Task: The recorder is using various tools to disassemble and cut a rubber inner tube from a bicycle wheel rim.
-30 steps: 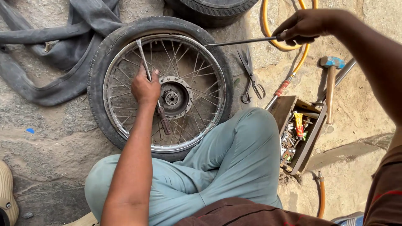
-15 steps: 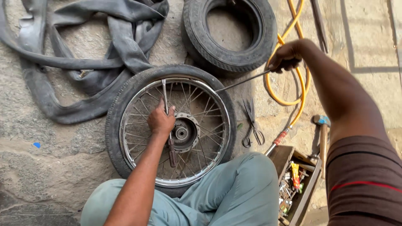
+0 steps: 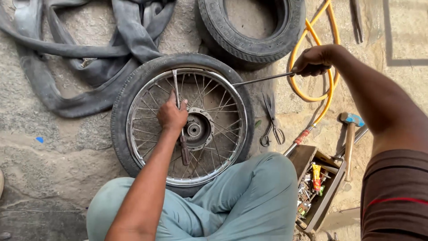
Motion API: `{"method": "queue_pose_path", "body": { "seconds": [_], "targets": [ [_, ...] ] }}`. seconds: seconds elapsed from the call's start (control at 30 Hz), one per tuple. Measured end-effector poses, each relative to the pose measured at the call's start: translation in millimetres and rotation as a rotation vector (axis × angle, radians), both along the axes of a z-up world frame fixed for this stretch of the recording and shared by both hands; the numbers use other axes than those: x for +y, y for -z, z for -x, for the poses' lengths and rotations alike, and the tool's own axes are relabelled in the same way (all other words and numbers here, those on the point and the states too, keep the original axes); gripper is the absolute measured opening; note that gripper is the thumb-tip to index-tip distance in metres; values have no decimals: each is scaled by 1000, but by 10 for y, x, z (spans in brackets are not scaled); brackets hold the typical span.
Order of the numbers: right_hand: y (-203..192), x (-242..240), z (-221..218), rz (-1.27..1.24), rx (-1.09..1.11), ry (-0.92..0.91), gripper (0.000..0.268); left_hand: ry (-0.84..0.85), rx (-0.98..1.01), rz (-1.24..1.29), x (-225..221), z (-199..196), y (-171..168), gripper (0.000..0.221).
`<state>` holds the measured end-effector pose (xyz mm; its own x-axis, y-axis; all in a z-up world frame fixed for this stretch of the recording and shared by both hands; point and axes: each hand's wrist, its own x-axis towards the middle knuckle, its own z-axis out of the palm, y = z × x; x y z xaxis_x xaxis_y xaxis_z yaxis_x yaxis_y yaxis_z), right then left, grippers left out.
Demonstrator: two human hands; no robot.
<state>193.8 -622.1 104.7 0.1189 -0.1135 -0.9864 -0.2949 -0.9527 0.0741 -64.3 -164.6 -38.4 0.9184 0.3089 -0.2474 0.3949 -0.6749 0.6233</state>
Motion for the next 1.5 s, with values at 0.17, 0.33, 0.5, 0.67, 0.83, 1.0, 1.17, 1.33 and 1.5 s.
{"method": "queue_pose_path", "body": {
  "seconds": [0.17,0.33,0.5,0.67,0.83,1.0,1.17,1.33,1.5],
  "targets": [
    [-560,518,271,32,-158,1,25,-4,57,35,-32,-76,-60,63],
    [-1087,1326,1406,152,-256,57,37,10,-2,11,-8,-42,-82,63],
    [-1263,1995,2624,57,-276,772,15,-8,53,122,75,22,-36,62],
    [619,2312,3815,-324,-536,1263,18,26,-43,74,102,19,-3,65],
    [1448,2779,4429,-461,-689,1291,28,54,-97,116,154,41,106,58],
    [243,2417,4682,-486,-517,1057,33,-150,-95,671,210,33,-3,11],
    [-784,1686,4124,-435,-660,770,41,-162,-219,477,424,145,-40,3],
    [-874,418,3558,-401,-652,594,45,-240,-269,259,542,-40,225,9],
    [-940,167,2888,-339,-385,558,49,-264,-171,367,603,-14,232,11]
  ]
}}
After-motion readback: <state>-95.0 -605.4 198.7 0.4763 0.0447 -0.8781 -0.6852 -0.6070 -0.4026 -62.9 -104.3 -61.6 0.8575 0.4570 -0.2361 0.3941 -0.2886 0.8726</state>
